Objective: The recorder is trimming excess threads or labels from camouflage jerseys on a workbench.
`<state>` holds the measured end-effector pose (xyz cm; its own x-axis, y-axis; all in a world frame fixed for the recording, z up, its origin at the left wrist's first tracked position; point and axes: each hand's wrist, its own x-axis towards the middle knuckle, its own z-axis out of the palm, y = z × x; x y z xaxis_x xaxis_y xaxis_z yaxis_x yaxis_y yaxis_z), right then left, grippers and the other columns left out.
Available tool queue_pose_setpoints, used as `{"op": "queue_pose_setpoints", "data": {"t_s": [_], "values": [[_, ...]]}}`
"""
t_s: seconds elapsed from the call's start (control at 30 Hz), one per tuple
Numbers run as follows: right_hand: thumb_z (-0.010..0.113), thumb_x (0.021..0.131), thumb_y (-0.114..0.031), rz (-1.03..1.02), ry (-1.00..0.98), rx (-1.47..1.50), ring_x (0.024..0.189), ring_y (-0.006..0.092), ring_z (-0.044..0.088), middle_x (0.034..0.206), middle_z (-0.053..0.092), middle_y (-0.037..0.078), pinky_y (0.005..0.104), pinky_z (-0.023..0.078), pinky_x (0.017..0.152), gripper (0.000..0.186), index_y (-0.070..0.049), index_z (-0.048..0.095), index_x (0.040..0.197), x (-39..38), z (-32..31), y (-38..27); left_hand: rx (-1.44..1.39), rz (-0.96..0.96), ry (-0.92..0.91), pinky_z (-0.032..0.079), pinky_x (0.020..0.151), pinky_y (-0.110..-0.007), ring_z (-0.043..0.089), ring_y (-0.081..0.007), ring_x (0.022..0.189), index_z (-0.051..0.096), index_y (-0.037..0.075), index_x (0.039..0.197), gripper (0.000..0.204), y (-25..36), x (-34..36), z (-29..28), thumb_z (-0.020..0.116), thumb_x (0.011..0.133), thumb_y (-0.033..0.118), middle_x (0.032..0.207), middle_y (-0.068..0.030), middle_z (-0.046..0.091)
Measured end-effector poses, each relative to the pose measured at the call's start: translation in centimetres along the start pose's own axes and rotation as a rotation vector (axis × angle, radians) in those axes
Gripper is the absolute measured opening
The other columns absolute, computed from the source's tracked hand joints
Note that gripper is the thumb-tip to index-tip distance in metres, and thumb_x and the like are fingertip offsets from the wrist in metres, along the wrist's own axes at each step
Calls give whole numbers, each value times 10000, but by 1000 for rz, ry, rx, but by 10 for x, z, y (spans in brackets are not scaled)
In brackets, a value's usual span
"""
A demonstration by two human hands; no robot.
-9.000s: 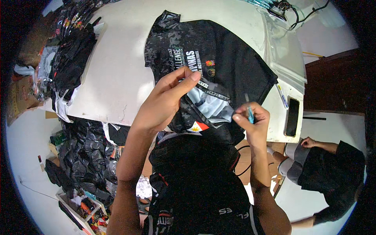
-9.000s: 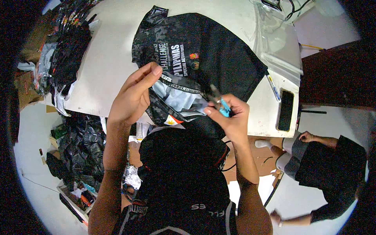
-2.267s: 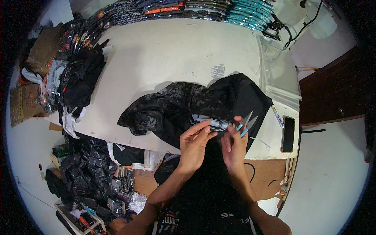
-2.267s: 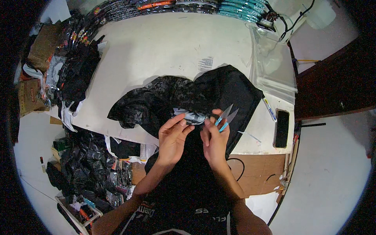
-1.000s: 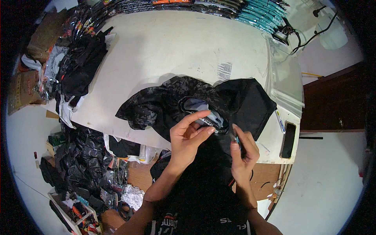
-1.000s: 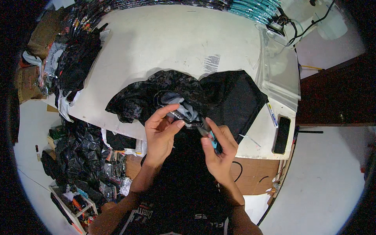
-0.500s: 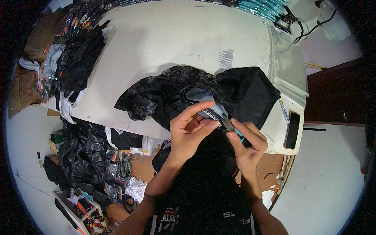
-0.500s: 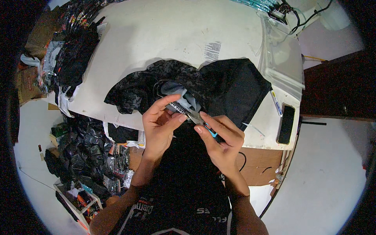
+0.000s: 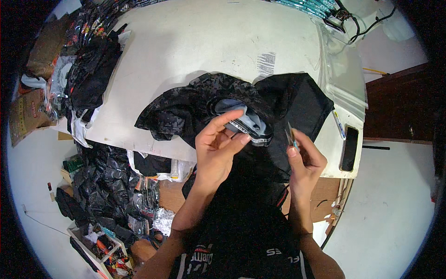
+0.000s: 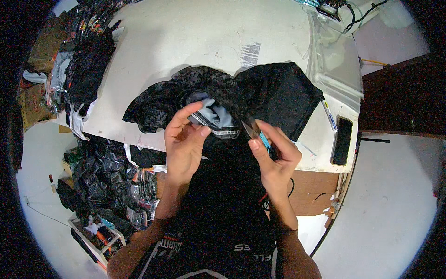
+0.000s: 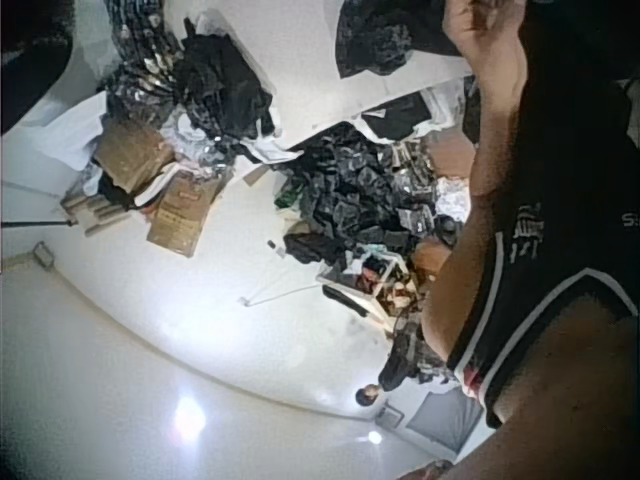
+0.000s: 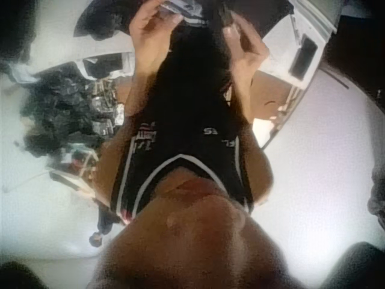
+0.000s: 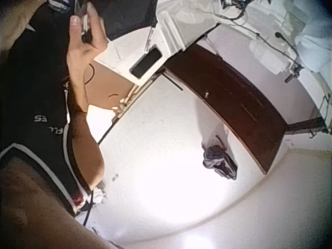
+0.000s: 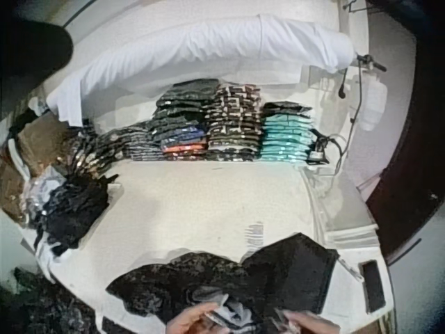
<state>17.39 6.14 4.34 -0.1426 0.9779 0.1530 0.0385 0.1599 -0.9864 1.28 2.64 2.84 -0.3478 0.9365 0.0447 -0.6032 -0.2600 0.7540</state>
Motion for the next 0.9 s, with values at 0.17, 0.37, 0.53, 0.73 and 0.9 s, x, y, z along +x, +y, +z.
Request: {"op": "queue_pose_setpoints", "data": {"t_s": [0.17,0.37,0.53,0.73,0.9], "values": [[643,790,-85,192,-28,323,630,24,411,738,518,-37,166,326,570,241,4,585,1006,0,10,13,-134,-78,95,470,833,-267,549,-148,966,480,-50,1164,454,1,2,1,561,732,-161,1033,-101,560],[713,692,-10,283,-137,333,560,12,346,612,397,-72,157,251,504,269,-15,604,938,10,23,12,-114,-146,122,502,791,-256,552,-137,939,497,-33,1143,448,2,2,0,579,721,-159,1012,-93,558],[710,689,17,115,-214,162,573,21,377,627,449,-52,160,269,516,228,-12,641,904,19,32,14,-38,-88,109,483,805,-246,542,-128,930,508,-38,1123,441,-2,0,-2,595,710,-163,1015,-86,553],[644,780,-19,286,-116,313,645,32,476,741,586,1,174,366,567,53,3,631,827,18,28,11,72,-36,45,470,816,-244,529,-120,938,517,-38,1111,437,-2,-1,-5,598,704,-172,1035,-78,543],[662,756,-6,316,-50,313,619,28,444,704,548,-26,175,335,546,89,2,632,839,19,24,13,80,-45,79,467,811,-240,529,-117,935,520,-32,1110,437,-3,1,-3,603,703,-168,1036,-74,546]]}}
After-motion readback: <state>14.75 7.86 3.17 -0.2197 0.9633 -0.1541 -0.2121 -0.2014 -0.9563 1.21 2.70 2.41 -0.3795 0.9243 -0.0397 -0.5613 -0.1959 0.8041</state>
